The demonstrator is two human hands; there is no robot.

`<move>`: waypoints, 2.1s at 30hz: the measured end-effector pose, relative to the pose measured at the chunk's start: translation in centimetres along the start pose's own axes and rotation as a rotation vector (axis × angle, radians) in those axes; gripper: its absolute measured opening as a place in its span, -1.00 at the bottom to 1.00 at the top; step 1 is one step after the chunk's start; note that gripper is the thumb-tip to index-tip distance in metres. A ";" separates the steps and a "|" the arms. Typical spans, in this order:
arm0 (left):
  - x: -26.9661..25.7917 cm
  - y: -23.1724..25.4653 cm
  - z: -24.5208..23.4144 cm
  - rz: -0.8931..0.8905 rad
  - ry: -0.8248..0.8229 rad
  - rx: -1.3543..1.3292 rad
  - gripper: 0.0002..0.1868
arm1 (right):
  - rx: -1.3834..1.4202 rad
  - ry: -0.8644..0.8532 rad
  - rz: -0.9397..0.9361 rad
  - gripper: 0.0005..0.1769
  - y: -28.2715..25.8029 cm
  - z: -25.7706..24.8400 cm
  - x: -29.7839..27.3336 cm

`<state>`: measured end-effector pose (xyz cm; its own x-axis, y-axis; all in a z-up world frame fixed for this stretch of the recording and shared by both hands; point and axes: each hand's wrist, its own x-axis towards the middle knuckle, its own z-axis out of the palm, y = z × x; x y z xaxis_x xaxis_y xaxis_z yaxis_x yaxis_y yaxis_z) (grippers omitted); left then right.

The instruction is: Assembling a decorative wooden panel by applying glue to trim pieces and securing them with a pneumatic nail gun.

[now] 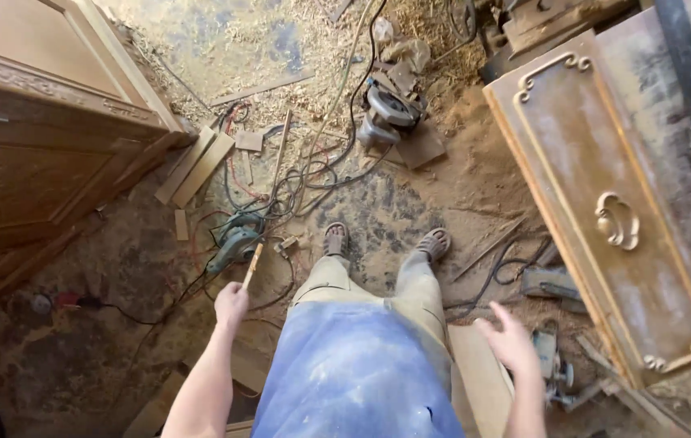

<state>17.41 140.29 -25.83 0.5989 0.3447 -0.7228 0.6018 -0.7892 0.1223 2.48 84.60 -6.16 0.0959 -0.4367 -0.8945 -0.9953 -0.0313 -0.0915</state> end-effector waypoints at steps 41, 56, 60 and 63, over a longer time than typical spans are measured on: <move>14.3 30.5 20.9 0.244 -0.805 -0.750 -0.91 | 1.081 0.141 0.060 -0.38 -19.2 27.4 76.4; 18.2 32.4 20.5 0.786 -0.444 -0.775 -0.91 | 0.114 1.267 -1.327 -0.56 -17.1 22.6 61.0; 17.2 34.4 20.3 0.862 -0.436 -0.763 -0.90 | -0.230 1.172 -1.660 -0.74 -16.9 19.2 58.8; 18.4 35.5 22.3 0.883 -0.437 -0.692 -0.92 | -0.317 1.134 -1.854 -0.83 -15.5 18.4 55.0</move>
<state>38.02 107.26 -50.01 0.7981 -0.4840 -0.3588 0.3103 -0.1802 0.9334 23.36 77.63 -62.03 0.7432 0.0636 0.6660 0.2065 -0.9687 -0.1380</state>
